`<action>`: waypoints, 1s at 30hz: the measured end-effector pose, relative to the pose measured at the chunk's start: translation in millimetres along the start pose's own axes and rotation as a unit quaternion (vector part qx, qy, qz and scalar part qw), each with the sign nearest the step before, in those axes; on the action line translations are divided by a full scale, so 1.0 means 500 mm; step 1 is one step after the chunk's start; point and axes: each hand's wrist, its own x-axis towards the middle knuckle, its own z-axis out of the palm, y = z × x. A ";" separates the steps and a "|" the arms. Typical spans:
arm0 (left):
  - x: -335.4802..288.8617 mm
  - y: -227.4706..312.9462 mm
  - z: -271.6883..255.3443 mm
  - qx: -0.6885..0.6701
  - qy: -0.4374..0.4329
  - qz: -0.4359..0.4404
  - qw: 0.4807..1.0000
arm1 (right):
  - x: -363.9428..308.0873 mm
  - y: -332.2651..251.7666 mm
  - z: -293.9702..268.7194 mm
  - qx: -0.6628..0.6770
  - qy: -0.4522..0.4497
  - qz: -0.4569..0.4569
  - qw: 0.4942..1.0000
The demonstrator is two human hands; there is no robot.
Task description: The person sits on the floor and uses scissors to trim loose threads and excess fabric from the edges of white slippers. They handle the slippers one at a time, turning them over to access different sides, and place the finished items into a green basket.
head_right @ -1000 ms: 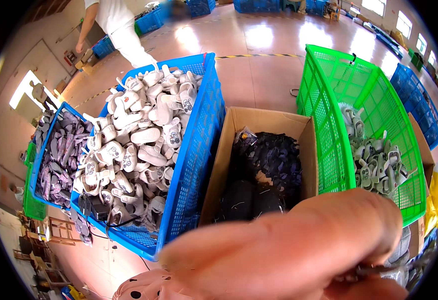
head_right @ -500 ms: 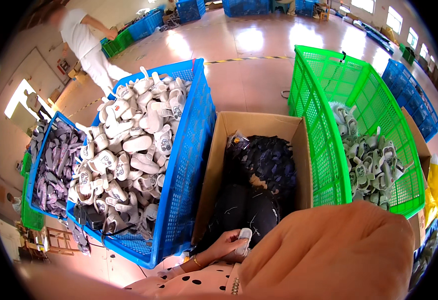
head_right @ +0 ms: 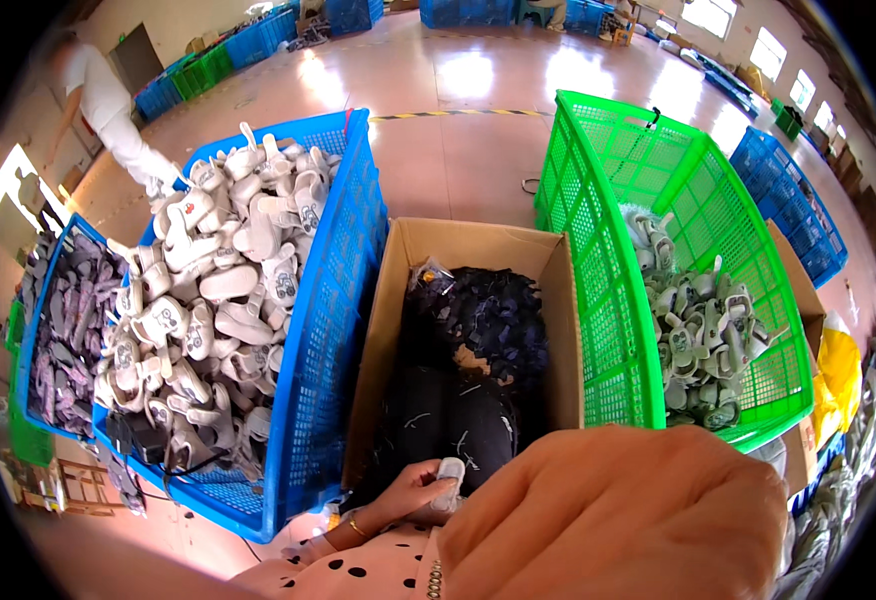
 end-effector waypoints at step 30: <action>0.019 0.375 0.026 0.171 0.030 0.246 0.954 | -0.098 0.262 0.168 -0.287 0.427 0.294 0.806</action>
